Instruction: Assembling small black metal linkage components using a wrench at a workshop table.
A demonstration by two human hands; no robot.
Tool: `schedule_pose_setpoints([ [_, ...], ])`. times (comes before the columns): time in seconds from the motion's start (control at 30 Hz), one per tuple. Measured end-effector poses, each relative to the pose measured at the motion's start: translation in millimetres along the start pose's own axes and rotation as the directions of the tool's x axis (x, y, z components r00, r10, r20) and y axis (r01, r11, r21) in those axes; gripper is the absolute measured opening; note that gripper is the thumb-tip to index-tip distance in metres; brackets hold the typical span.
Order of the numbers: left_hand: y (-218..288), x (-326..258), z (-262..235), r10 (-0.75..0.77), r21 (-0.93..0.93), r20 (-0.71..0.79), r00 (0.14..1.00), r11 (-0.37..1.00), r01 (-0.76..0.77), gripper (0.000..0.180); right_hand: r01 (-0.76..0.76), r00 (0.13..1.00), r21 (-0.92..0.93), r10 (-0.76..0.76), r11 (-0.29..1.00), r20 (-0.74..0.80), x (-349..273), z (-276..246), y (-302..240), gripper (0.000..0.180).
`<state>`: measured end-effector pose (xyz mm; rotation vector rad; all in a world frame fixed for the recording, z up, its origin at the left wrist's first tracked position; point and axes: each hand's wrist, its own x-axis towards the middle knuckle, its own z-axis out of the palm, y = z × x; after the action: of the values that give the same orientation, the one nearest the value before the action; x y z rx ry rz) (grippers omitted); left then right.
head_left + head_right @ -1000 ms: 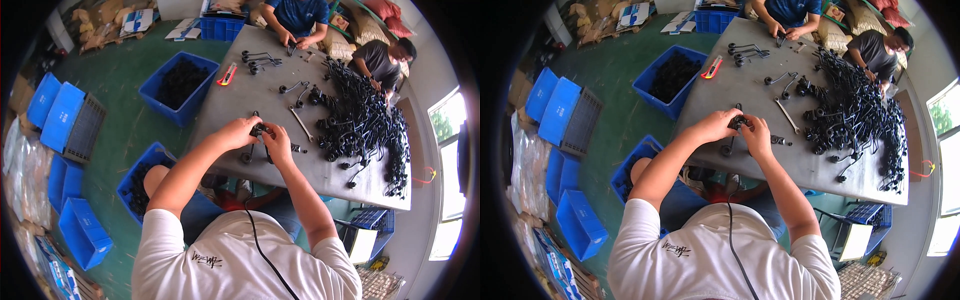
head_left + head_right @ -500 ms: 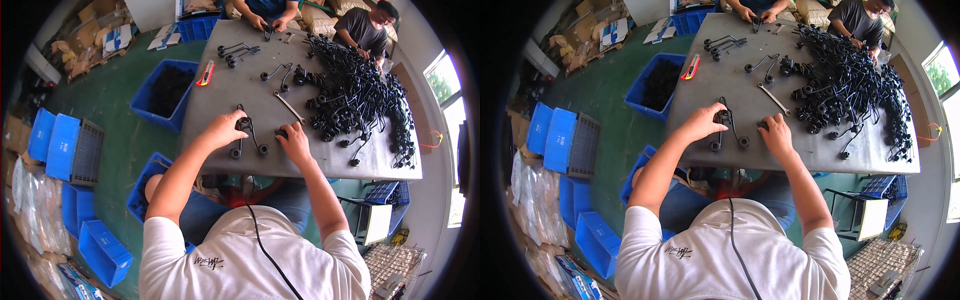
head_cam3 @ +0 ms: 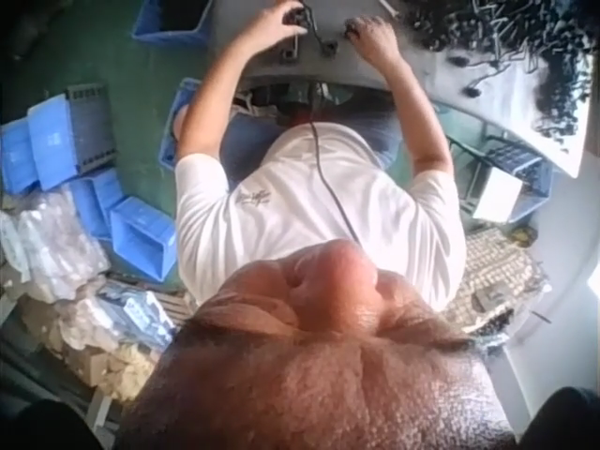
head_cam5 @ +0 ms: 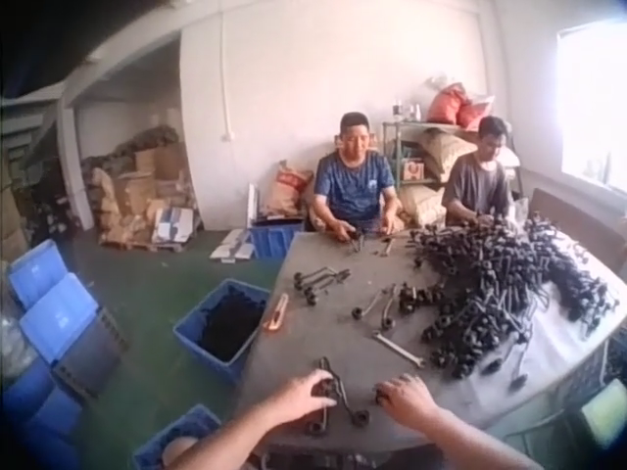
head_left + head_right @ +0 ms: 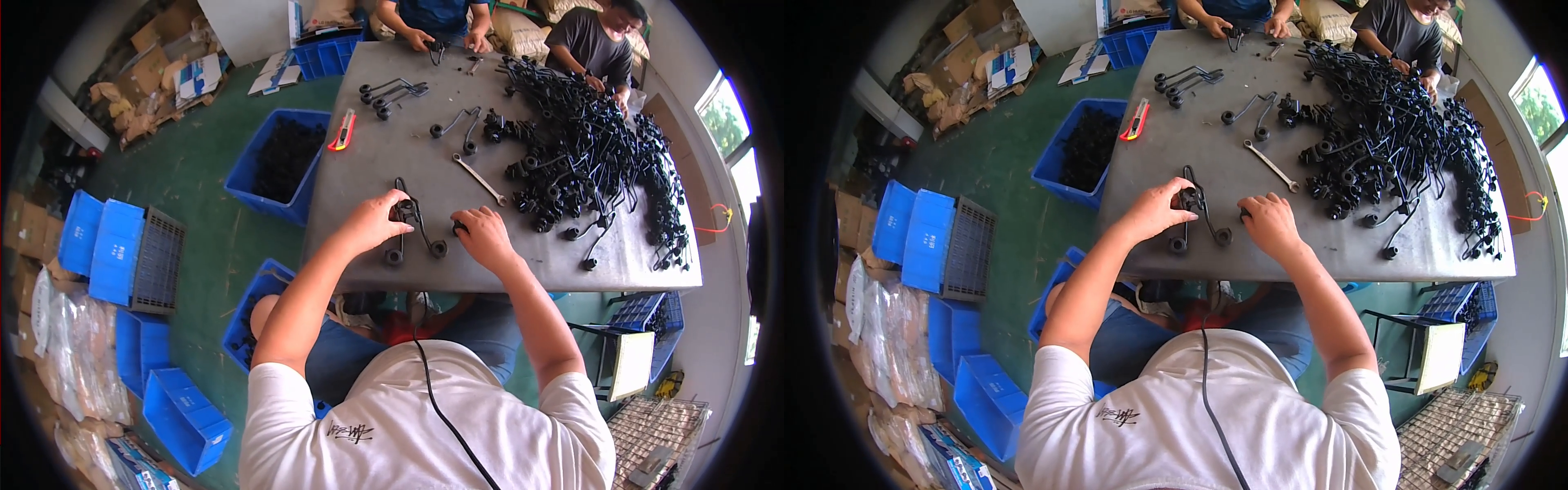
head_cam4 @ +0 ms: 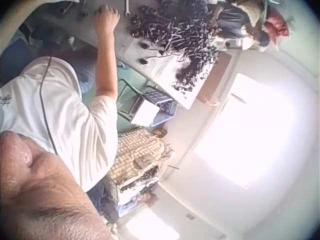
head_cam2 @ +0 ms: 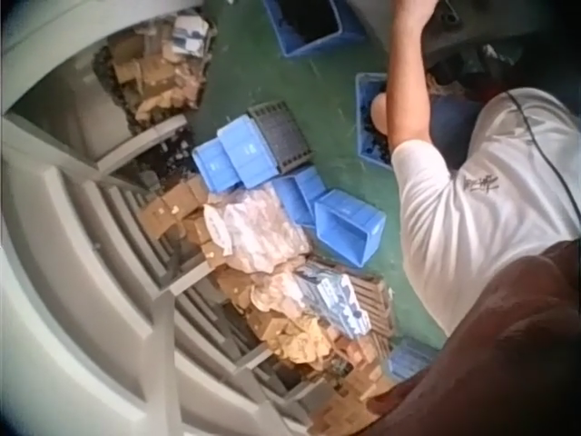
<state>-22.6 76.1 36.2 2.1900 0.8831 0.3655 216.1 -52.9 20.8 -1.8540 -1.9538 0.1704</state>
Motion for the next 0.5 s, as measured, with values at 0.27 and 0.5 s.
schedule_pose_setpoints([
  [0.27,-5,2,5,0.006,-0.03,-0.004,1.0,1.0,-0.006,0.055,-0.085,0.982,0.417,0.147,0.905,-0.119,-2,15,-1,0.036],
  [0.5,-14,3,6,0.023,-0.089,-0.002,1.0,0.996,-0.023,0.054,-0.068,0.962,0.115,0.096,0.991,-0.257,8,17,-9,0.037],
])
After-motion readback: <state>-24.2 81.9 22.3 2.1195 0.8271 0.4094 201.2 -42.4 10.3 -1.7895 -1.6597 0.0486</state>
